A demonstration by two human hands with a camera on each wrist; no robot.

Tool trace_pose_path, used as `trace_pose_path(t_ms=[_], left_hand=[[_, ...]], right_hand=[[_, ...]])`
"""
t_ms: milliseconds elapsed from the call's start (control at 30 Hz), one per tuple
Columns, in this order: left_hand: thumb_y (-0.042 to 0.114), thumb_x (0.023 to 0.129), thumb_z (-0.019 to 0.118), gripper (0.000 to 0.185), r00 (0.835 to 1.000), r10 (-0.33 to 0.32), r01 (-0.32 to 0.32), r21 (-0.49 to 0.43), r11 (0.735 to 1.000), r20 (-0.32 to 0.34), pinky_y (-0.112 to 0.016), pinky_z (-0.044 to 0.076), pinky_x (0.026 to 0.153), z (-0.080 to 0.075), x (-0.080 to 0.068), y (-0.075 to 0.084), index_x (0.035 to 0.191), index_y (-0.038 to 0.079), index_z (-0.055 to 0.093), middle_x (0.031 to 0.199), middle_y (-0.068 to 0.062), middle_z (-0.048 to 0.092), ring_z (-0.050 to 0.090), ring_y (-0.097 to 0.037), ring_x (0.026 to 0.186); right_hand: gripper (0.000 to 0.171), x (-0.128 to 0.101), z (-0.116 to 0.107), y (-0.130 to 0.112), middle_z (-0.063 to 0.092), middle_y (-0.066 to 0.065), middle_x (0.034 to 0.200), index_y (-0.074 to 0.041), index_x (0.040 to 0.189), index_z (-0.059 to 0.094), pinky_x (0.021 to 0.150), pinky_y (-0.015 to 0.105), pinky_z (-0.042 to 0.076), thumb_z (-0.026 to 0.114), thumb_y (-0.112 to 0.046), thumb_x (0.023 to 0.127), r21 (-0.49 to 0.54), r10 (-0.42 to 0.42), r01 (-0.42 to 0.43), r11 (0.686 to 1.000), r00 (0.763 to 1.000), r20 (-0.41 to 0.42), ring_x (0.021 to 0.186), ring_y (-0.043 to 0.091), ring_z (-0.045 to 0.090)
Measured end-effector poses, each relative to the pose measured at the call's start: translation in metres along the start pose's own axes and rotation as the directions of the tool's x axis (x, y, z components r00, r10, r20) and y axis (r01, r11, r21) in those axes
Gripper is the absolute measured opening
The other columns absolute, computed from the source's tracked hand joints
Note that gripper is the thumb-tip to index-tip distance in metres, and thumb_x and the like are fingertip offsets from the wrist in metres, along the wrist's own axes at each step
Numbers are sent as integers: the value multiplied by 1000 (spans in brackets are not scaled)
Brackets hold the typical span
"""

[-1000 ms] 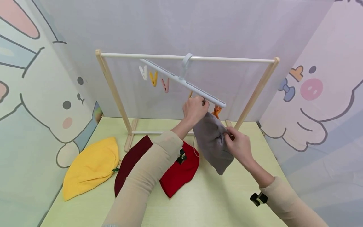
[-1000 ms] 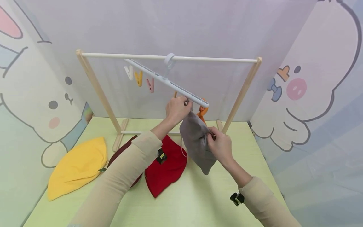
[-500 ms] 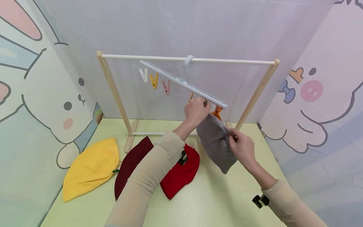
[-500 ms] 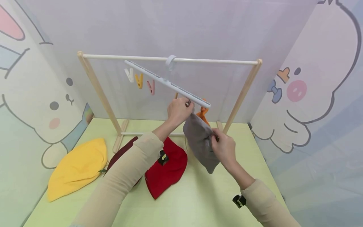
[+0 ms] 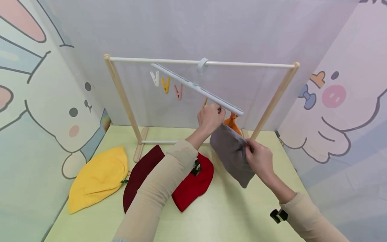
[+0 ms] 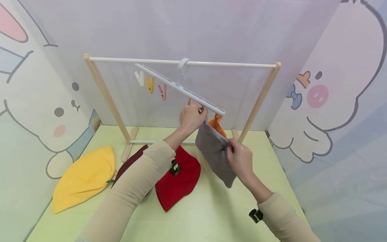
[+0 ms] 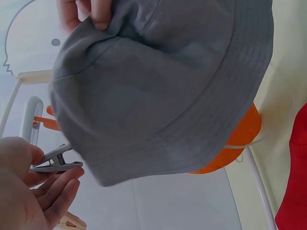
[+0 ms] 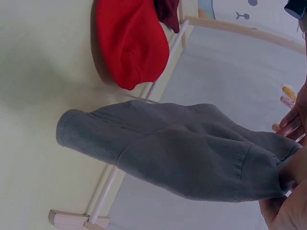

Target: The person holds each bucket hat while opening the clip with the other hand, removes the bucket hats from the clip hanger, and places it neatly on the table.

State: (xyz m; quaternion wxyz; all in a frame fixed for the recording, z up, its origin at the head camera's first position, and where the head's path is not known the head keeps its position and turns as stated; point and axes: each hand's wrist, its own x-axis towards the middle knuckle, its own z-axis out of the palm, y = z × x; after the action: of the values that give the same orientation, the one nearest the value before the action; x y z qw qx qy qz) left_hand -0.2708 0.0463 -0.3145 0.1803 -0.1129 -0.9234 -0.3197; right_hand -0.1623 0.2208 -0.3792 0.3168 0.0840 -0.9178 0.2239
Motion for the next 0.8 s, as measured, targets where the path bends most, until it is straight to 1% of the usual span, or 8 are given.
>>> trace_pose_path(t_ms=[100, 233, 367, 533, 633, 800], left_hand=[[30, 90, 51, 28, 1000, -3, 3, 7, 1000, 8, -23, 26, 40, 0, -1, -1, 64, 21, 58, 50, 6, 49, 41, -13, 43], [30, 91, 50, 28, 1000, -4, 4, 10, 1000, 14, -23, 24, 39, -1, -1, -1, 66, 21, 59, 51, 6, 52, 41, -13, 41], [32, 92, 50, 31, 1000, 0, -1, 27, 1000, 16, -22, 24, 39, -2, -1, 0, 64, 20, 56, 50, 5, 47, 38, -13, 41], [34, 91, 50, 35, 1000, -3, 3, 24, 1000, 29, -22, 23, 39, -4, 0, 1, 60, 18, 49, 49, 3, 39, 35, -13, 42], [35, 91, 50, 36, 999, -13, 12, 13, 1000, 44, -23, 23, 39, -4, -1, 1, 59, 18, 47, 49, 3, 38, 35, -13, 42], [38, 90, 51, 36, 998, -15, 14, 20, 1000, 64, -23, 25, 39, -4, -2, 2, 60, 18, 49, 49, 3, 37, 36, -13, 43]], right_hand=[[14, -4, 3, 3, 61, 7, 60, -5, 84, 69, 45, 32, 32, 59, 0, 77, -12, 18, -17, 1000, 1000, 26, 47, 18, 45], [12, -7, 5, 7, 63, 9, 62, -4, 84, 68, 44, 31, 33, 59, 0, 77, -17, 39, -38, 999, 997, 61, 48, 18, 46], [12, -8, 6, 8, 63, 9, 64, -6, 86, 69, 45, 31, 34, 60, -2, 79, -11, 71, -70, 997, 993, 90, 48, 19, 47], [10, -11, 10, 9, 61, 7, 63, -7, 85, 67, 44, 30, 33, 60, -3, 80, 0, 117, -118, 993, 984, 133, 49, 19, 46], [10, -13, 13, 11, 62, 9, 64, -6, 85, 66, 45, 33, 35, 60, -3, 79, 8, 134, -136, 991, 981, 140, 50, 21, 48], [11, -18, 20, 16, 64, 11, 68, -5, 87, 67, 48, 37, 39, 60, -3, 79, 13, 182, -186, 983, 971, 154, 54, 24, 54]])
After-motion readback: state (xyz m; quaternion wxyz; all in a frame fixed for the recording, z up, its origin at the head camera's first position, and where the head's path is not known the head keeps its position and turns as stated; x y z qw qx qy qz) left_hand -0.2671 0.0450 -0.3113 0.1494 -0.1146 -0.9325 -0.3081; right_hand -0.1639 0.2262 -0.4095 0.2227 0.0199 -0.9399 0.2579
